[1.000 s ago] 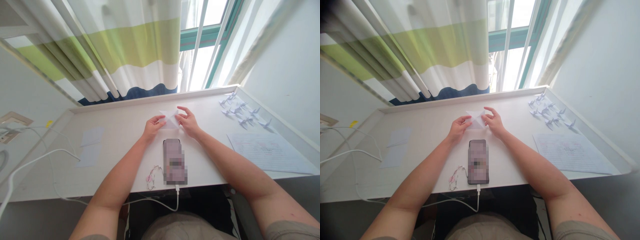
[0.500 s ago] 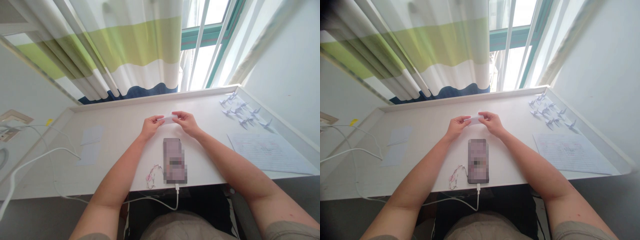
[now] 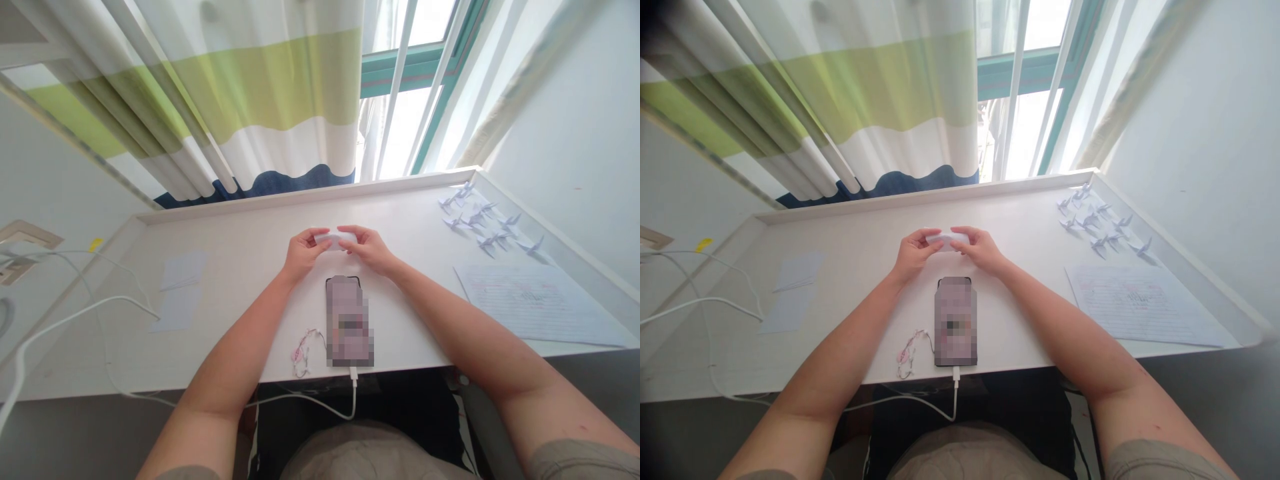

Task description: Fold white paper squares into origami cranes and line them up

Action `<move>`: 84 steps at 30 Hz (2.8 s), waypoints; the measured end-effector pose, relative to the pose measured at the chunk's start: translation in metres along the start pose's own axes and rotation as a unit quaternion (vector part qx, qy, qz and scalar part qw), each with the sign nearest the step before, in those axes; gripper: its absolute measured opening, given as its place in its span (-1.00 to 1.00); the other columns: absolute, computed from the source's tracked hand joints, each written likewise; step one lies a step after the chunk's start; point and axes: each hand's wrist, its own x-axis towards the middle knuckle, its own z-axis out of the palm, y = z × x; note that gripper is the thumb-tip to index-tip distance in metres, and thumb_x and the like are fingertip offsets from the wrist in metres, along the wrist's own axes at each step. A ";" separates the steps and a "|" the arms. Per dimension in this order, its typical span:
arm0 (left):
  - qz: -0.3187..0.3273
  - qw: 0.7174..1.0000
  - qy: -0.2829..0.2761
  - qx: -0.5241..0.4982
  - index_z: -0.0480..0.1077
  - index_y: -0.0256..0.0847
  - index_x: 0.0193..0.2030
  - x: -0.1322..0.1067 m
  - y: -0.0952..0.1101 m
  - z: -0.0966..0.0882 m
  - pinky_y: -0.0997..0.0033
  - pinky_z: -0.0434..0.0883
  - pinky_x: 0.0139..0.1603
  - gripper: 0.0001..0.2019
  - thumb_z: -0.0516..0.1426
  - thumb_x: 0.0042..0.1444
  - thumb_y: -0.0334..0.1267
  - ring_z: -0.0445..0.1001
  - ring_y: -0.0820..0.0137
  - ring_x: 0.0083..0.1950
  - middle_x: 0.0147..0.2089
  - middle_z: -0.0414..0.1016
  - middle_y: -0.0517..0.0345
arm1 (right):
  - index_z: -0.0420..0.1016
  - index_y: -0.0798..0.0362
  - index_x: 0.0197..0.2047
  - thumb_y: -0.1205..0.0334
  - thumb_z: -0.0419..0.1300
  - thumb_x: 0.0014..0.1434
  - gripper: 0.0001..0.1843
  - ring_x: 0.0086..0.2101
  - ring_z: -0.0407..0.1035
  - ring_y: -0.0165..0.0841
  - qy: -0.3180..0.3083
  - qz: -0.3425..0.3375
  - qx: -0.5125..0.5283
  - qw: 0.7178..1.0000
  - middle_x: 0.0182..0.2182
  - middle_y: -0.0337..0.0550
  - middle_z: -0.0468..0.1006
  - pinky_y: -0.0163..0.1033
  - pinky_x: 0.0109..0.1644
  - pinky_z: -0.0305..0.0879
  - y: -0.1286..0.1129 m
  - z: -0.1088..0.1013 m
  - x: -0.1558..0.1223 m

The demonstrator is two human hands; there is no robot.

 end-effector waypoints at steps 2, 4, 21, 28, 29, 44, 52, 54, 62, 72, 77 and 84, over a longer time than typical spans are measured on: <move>0.002 1.000 0.004 -0.008 0.70 -0.20 -0.10 0.000 -0.001 0.001 0.27 0.58 -0.07 -0.52 0.62 -0.18 -0.13 0.64 0.31 -0.17 -0.22 0.71 0.09 | 0.69 -0.07 0.17 -0.20 0.55 0.12 -0.36 -0.19 0.57 -0.22 0.005 -0.007 -0.002 1.000 -0.08 -0.08 0.74 -0.04 -0.09 0.60 0.000 0.001 0.000; 0.002 1.000 0.007 -0.013 0.69 -0.19 -0.08 0.000 -0.001 0.001 0.25 0.58 -0.03 -0.52 0.61 -0.16 -0.14 0.65 0.29 -0.15 -0.21 0.71 0.09 | 0.66 -0.08 0.22 -0.21 0.55 0.12 -0.31 -0.16 0.59 -0.21 0.019 -0.025 0.008 0.999 -0.05 -0.07 0.75 -0.02 -0.03 0.59 -0.001 0.002 0.000; -0.029 0.998 0.010 -0.047 0.69 -0.21 -0.01 0.002 -0.002 -0.001 0.02 0.55 0.18 -0.42 0.62 -0.19 -0.08 0.69 0.16 -0.01 -0.10 0.75 -0.02 | 0.73 -0.08 -0.06 -0.14 0.67 -0.08 -0.43 -0.25 0.54 -0.26 0.038 -0.001 0.178 0.983 -0.23 -0.16 0.72 -0.04 -0.08 0.52 -0.004 0.002 0.005; 0.004 0.997 0.049 -0.063 0.72 -0.16 -0.07 -0.002 0.002 0.009 0.06 0.58 0.15 -0.48 0.63 -0.22 -0.11 0.69 0.18 0.00 -0.06 0.76 0.01 | 0.65 -0.15 0.14 -0.13 0.65 -0.01 -0.32 -0.21 0.55 -0.27 0.038 -0.015 0.177 0.983 -0.10 -0.16 0.74 -0.02 -0.02 0.56 -0.006 0.005 0.003; 0.001 0.997 0.046 -0.068 0.72 -0.16 -0.08 -0.003 0.002 0.010 0.07 0.58 0.15 -0.49 0.63 -0.22 -0.12 0.69 0.18 0.00 -0.05 0.76 0.01 | 0.62 -0.15 0.15 -0.14 0.64 0.00 -0.31 -0.21 0.55 -0.28 0.040 -0.016 0.183 0.982 -0.10 -0.16 0.74 -0.02 -0.01 0.56 -0.006 0.006 0.003; -0.100 0.986 -0.023 -0.131 0.70 -0.17 -0.06 -0.006 0.001 0.014 0.15 0.55 0.08 -0.51 0.62 -0.16 -0.16 0.70 0.26 -0.09 -0.14 0.76 0.05 | 0.42 -0.13 -0.11 -0.23 0.64 -0.07 -0.33 -0.20 0.52 -0.28 0.063 -0.053 0.114 0.990 -0.16 -0.23 0.60 -0.04 -0.01 0.53 -0.006 0.014 0.001; -0.089 0.989 -0.036 -0.114 0.68 -0.15 -0.08 -0.008 0.005 0.015 0.14 0.54 0.11 -0.48 0.64 -0.20 -0.09 0.70 0.27 -0.10 -0.14 0.76 0.08 | 0.51 -0.08 -0.26 -0.27 0.63 -0.08 -0.42 -0.33 0.44 -0.33 0.061 -0.049 0.092 0.993 -0.34 -0.26 0.60 -0.11 -0.16 0.46 -0.008 0.012 0.001; -0.076 0.992 -0.026 -0.097 0.68 -0.16 -0.11 -0.008 0.004 0.015 0.16 0.54 0.10 -0.50 0.63 -0.19 -0.08 0.69 0.28 -0.11 -0.14 0.76 0.09 | 0.57 -0.07 -0.26 -0.27 0.60 -0.03 -0.47 -0.30 0.47 -0.31 0.049 -0.036 0.085 0.994 -0.33 -0.22 0.64 -0.08 -0.13 0.48 -0.008 0.011 0.001; -0.061 0.995 0.041 -0.063 0.69 -0.19 -0.18 -0.006 -0.003 0.012 0.33 0.52 -0.18 -0.53 0.62 -0.19 -0.03 0.62 0.39 -0.30 -0.28 0.71 0.15 | 0.72 -0.10 -0.17 -0.27 0.55 0.05 -0.53 0.00 0.57 -0.16 0.024 -0.048 0.062 0.997 -0.09 -0.13 0.73 0.07 0.28 0.42 -0.009 0.013 -0.002; -0.083 0.993 -0.002 -0.082 0.67 -0.15 -0.06 -0.004 -0.002 0.010 0.37 0.54 -0.11 -0.48 0.61 -0.14 -0.03 0.64 0.41 -0.21 -0.16 0.74 0.12 | 0.68 -0.08 -0.22 -0.28 0.57 0.03 -0.52 -0.07 0.59 -0.17 0.040 -0.052 0.059 0.996 -0.15 -0.12 0.73 0.09 0.27 0.44 -0.004 0.012 0.000; -0.108 0.991 -0.008 -0.082 0.62 -0.16 -0.04 -0.005 -0.003 0.011 0.35 0.55 -0.08 -0.45 0.61 -0.13 -0.02 0.65 0.38 -0.16 -0.09 0.72 0.08 | 0.65 -0.09 -0.18 -0.31 0.59 -0.02 -0.45 -0.07 0.57 -0.17 0.037 -0.052 0.037 0.997 -0.16 -0.14 0.72 0.10 0.25 0.46 -0.004 0.011 0.000; -0.111 0.992 -0.043 -0.051 0.68 -0.14 0.08 -0.007 -0.008 0.014 0.22 0.58 0.01 -0.45 0.54 0.00 0.09 0.70 0.25 -0.10 -0.07 0.75 0.00 | 0.57 -0.09 -0.13 -0.31 0.59 -0.01 -0.41 -0.08 0.54 -0.17 0.050 -0.050 0.021 0.997 -0.19 -0.14 0.67 0.06 0.11 0.52 0.001 0.008 0.002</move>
